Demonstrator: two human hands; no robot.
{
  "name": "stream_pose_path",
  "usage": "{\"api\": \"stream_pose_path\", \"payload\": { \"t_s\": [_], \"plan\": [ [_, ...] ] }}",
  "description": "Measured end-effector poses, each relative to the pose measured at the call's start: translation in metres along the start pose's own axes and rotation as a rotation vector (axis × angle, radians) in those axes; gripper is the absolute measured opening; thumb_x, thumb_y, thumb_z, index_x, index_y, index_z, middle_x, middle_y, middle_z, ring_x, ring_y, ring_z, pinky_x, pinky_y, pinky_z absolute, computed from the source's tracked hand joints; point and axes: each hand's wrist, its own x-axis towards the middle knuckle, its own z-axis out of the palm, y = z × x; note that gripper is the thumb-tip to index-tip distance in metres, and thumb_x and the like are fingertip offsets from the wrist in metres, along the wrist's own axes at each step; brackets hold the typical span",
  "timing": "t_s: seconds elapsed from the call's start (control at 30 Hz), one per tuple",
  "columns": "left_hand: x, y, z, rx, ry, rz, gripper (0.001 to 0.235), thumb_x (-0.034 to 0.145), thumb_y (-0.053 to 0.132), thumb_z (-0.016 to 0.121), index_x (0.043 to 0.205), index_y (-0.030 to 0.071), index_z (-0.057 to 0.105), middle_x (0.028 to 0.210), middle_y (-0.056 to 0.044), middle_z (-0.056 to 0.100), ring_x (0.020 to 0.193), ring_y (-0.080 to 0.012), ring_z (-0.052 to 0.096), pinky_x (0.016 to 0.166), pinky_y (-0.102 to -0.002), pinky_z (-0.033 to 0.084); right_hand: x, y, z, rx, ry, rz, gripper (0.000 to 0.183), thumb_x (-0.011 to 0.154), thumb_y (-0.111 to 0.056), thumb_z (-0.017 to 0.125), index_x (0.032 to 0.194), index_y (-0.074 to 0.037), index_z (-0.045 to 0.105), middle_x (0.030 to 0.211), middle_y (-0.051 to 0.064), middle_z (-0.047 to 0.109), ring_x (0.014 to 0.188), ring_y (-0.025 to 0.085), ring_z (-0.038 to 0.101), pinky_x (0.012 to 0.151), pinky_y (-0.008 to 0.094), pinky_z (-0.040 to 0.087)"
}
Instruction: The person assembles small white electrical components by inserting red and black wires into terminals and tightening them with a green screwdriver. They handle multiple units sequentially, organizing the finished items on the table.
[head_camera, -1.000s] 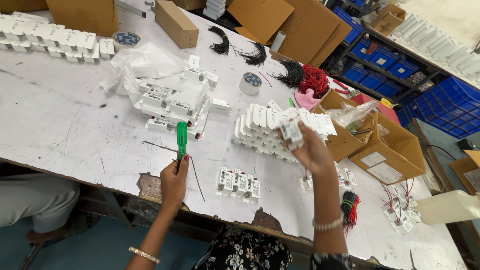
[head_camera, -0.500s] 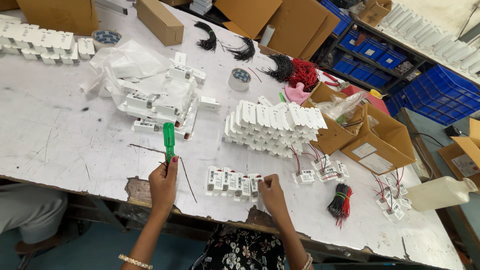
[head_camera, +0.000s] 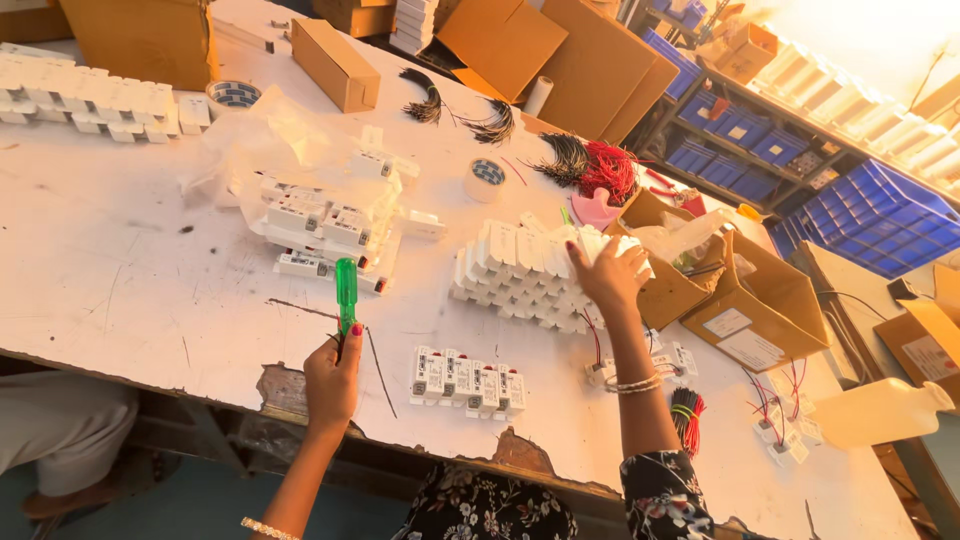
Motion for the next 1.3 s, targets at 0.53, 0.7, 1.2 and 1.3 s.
{"api": "stream_pose_path", "payload": {
  "t_s": [0.53,0.7,1.2,1.3],
  "plan": [
    [0.001,-0.003,0.001,-0.021,0.007,0.013,0.056,0.100,0.047,0.059,0.061,0.010,0.045,0.053,0.007,0.034,0.049,-0.0053,0.027,0.046,-0.031,0.022,-0.022,-0.013,-0.016,0.144,0.092,-0.150,0.079,0.077,-0.050,0.079,0.139,-0.007,0.054,0.133,0.031,0.050,0.131,0.047,0.039,0.108,0.059,0.032],
    [0.000,0.000,0.001,-0.006,-0.001,0.018,0.058,0.101,0.048,0.058,0.059,0.011,0.041,0.052,0.006,0.032,0.048,-0.0062,0.025,0.046,-0.031,0.020,-0.013,0.005,-0.027,0.586,-0.030,-0.066,0.078,0.072,-0.049,0.082,0.133,-0.007,0.057,0.128,0.023,0.058,0.119,0.034,0.059,0.103,0.047,0.048],
    [-0.003,0.004,0.000,-0.078,-0.027,-0.004,0.055,0.102,0.046,0.059,0.061,0.012,0.044,0.051,0.006,0.032,0.045,-0.0055,0.025,0.044,-0.028,0.020,-0.207,0.066,0.002,2.456,-0.730,0.331,0.064,0.106,-0.039,0.044,0.153,0.003,0.033,0.148,0.042,0.041,0.136,0.054,0.042,0.112,0.062,0.038],
    [-0.003,0.006,0.001,-0.088,-0.031,-0.015,0.054,0.102,0.046,0.059,0.061,0.012,0.045,0.051,0.006,0.034,0.044,-0.0053,0.026,0.043,-0.028,0.020,-0.226,0.075,0.025,2.315,-0.779,0.431,0.063,0.106,-0.039,0.037,0.148,0.007,0.033,0.147,0.039,0.042,0.136,0.054,0.041,0.111,0.065,0.037]
  ]
}}
